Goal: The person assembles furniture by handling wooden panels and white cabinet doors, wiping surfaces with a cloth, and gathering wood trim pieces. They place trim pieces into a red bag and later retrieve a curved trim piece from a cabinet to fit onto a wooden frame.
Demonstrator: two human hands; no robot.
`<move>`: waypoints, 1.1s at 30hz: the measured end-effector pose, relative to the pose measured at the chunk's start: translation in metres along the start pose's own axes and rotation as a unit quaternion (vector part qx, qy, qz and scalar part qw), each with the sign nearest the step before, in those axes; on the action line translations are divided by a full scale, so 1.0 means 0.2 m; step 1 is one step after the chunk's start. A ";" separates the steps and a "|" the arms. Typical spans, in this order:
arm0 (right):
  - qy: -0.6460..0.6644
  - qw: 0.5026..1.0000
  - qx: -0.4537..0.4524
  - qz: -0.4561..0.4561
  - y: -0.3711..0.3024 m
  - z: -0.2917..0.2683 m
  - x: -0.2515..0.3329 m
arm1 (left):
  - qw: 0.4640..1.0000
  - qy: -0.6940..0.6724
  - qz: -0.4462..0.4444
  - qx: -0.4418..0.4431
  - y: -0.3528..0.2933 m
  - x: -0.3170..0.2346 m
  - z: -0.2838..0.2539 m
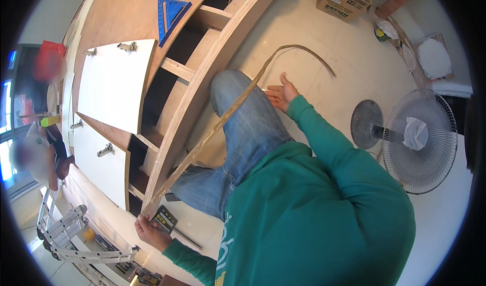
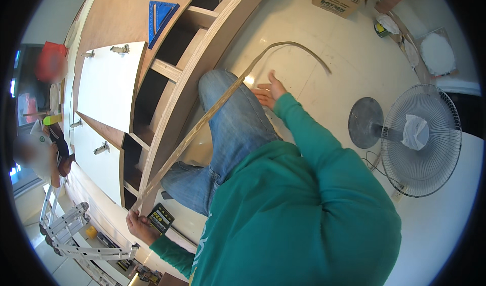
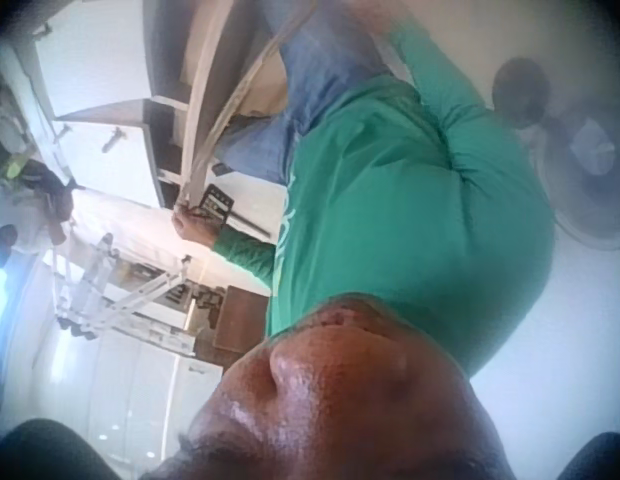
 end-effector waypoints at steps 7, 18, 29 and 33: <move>0.100 0.967 0.022 -0.232 0.48 0.31 0.33 | 0.997 0.051 -0.042 -0.048 0.03 0.20 -0.70; -0.006 0.914 0.193 -0.356 -0.10 0.86 0.81 | 0.872 0.212 -0.235 -0.373 0.02 0.76 -1.96; -0.094 0.912 0.275 -0.290 -0.33 1.23 0.62 | 0.742 0.441 -0.286 -0.417 -0.15 0.72 -2.24; -0.119 0.917 0.304 -0.229 -0.37 1.33 0.41 | 0.730 0.484 -0.339 -0.342 -0.12 0.77 -2.08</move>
Point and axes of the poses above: each hand's wrist, its own y-axis towards the middle knuckle, its own z-axis out of the palm, x = y × z, the point moved 6 cm from there along y, towards the middle knuckle, and after that the axes turned 12 degrees about x, right-handed, at the moved point
